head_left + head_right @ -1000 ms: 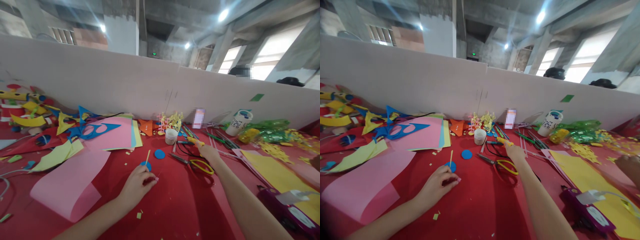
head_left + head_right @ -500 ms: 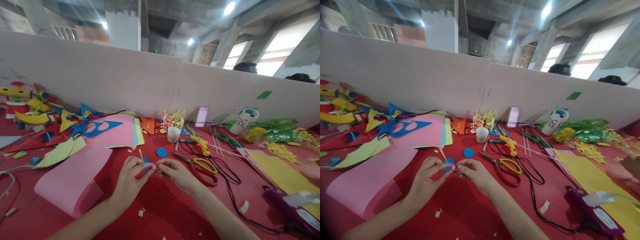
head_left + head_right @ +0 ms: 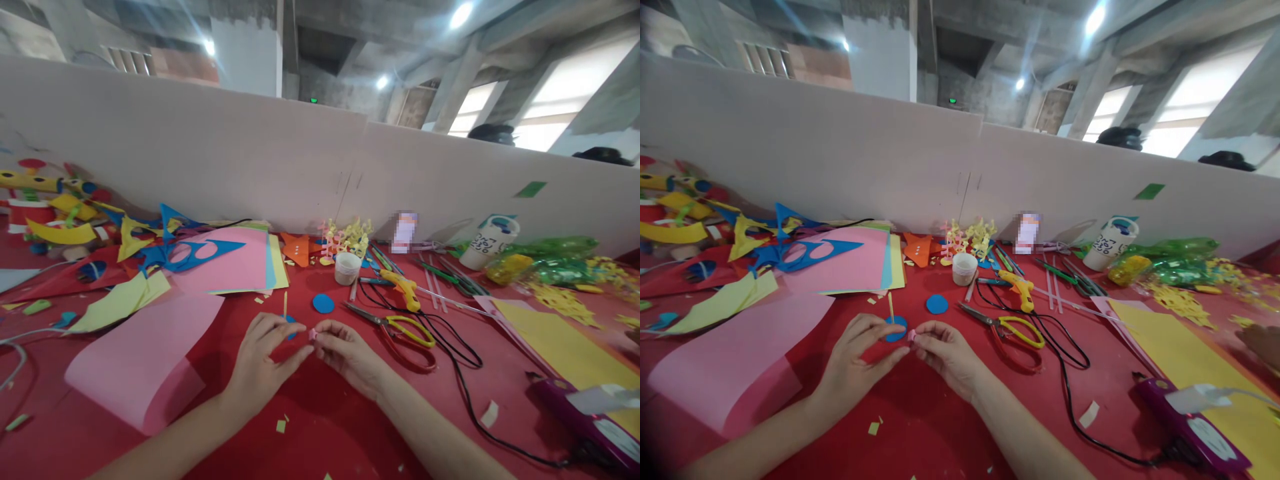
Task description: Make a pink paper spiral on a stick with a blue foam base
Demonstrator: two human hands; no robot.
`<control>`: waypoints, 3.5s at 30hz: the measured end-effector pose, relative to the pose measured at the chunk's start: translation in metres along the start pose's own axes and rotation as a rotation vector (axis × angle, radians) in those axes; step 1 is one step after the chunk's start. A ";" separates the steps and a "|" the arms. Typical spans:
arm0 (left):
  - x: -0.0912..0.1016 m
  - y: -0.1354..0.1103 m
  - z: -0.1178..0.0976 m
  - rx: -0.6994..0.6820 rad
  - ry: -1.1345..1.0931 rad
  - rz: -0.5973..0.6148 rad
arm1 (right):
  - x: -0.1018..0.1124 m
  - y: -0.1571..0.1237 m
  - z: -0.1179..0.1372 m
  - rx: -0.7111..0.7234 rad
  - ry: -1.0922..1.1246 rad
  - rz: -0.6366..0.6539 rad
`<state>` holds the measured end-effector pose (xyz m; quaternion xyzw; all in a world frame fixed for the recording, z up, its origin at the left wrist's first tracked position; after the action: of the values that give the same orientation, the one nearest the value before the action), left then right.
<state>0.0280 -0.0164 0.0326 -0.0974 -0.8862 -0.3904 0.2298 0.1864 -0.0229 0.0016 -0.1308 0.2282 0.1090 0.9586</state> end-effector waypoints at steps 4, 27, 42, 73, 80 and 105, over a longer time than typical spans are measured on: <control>0.009 0.001 0.003 0.109 -0.053 -0.259 | 0.006 0.003 0.005 0.031 0.081 -0.052; -0.004 0.027 0.055 0.585 -0.417 -0.073 | -0.008 0.052 0.000 0.124 -0.003 -0.049; -0.006 0.025 0.046 0.560 -0.510 -0.122 | -0.015 0.031 0.036 0.586 -0.585 -0.228; -0.008 0.021 0.027 0.514 -0.563 -0.050 | -0.029 0.011 0.050 0.827 -1.132 -0.409; -0.008 0.022 0.027 0.502 -0.574 -0.058 | -0.025 0.015 0.049 0.772 -1.064 -0.326; -0.013 0.021 0.030 0.550 -0.612 0.044 | -0.012 0.025 0.048 0.629 -0.954 -0.166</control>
<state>0.0367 0.0200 0.0223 -0.1628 -0.9826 -0.0870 -0.0186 0.1892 0.0132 0.0435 0.2069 -0.2188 0.0074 0.9536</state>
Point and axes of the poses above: each hand's wrist, its own y-axis towards the middle knuckle, its own x-axis out of the back of the hand, z = x × y, the point moved 2 cm from there along y, towards the middle knuckle, and after that the axes turned 10 degrees about -y, right-handed, at the moved point
